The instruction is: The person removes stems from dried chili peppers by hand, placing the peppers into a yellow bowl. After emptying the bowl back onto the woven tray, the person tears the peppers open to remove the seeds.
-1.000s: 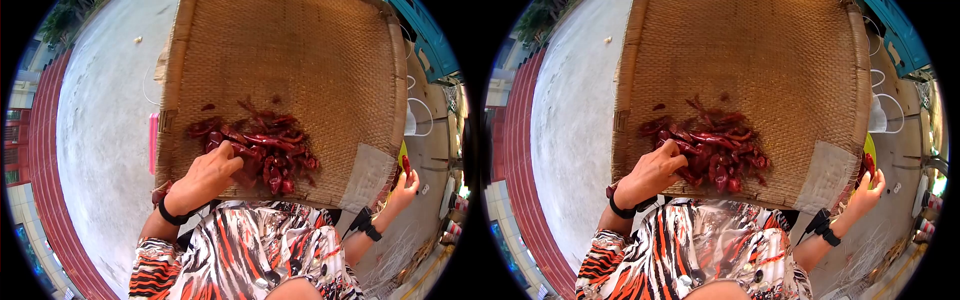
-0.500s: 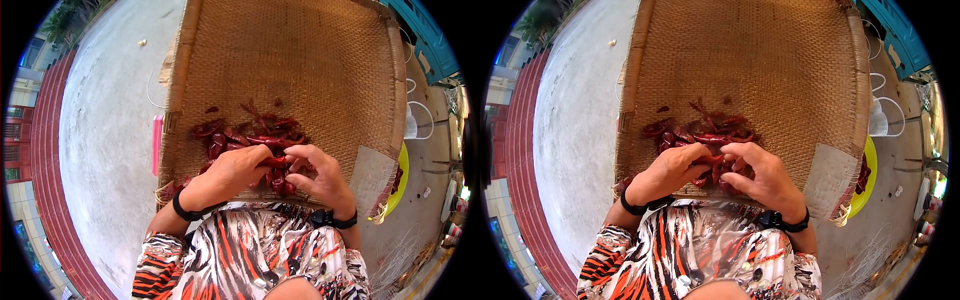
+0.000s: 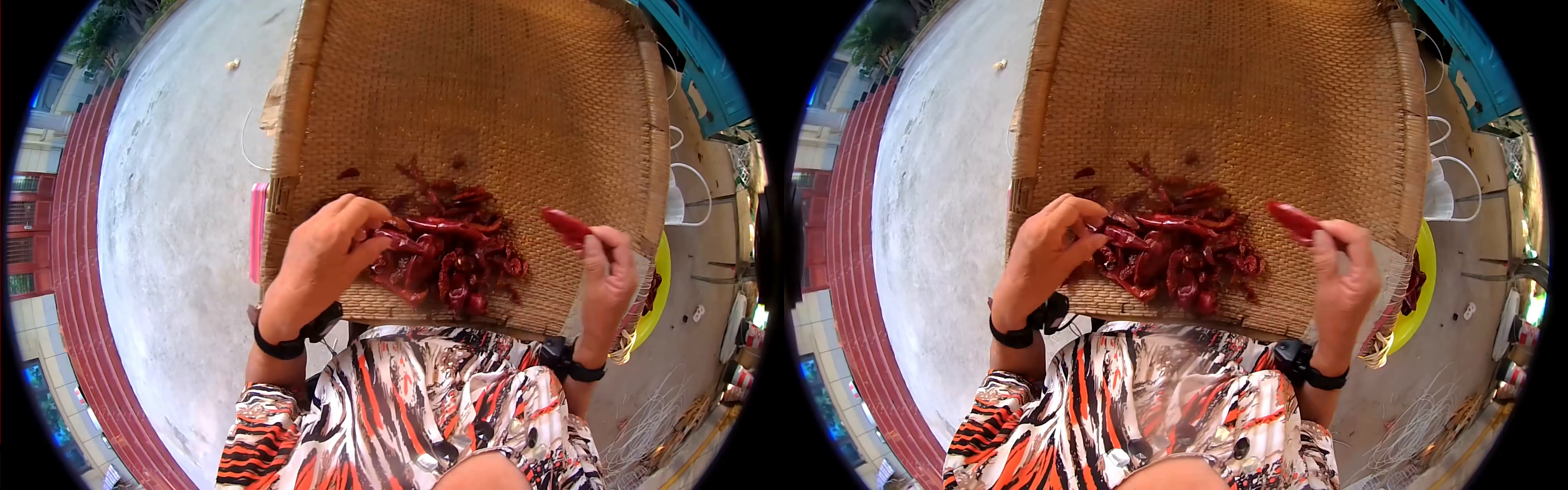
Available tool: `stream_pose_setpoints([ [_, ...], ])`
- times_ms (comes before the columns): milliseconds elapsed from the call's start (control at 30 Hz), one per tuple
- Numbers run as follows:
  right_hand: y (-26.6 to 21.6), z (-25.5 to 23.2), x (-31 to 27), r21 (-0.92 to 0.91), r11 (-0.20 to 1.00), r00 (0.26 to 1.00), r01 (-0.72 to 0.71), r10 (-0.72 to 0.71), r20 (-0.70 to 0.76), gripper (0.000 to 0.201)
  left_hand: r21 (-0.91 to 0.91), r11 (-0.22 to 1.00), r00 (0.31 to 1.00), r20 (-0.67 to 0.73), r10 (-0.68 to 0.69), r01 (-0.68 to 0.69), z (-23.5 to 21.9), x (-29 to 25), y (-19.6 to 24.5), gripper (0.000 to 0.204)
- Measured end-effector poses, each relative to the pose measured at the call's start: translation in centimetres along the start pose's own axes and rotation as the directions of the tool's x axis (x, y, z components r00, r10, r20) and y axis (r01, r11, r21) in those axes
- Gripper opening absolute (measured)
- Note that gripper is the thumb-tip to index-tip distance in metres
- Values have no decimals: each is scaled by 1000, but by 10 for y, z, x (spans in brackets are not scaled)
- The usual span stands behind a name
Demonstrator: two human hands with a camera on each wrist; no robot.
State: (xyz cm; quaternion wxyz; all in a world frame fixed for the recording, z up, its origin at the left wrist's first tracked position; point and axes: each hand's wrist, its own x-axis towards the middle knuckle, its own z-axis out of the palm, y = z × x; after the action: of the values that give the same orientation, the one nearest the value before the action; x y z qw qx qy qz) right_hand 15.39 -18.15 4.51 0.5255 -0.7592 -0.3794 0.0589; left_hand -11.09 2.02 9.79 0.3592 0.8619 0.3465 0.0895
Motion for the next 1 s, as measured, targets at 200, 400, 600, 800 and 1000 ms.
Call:
stream_pose_setpoints([
  [200,63,-112,-5,-288,915,843,-282,93,-530,24,496,865,967,181,-178,67,-10,-25,-33,28],
  [400,92,-130,-15,-502,769,813,-397,40,-581,37,528,849,957,235,-170,22,7,-29,-60,25],
  [600,34,-42,-7,109,965,969,-239,244,-33,28,249,968,978,205,-38,-14,1,-20,-17,16],
  [800,-36,34,0,295,954,783,-56,-141,606,33,44,966,922,312,228,-253,40,4,19,20],
  [1000,-26,47,-7,304,943,770,-133,-95,631,22,-192,926,891,265,369,-326,66,14,16,21],
])
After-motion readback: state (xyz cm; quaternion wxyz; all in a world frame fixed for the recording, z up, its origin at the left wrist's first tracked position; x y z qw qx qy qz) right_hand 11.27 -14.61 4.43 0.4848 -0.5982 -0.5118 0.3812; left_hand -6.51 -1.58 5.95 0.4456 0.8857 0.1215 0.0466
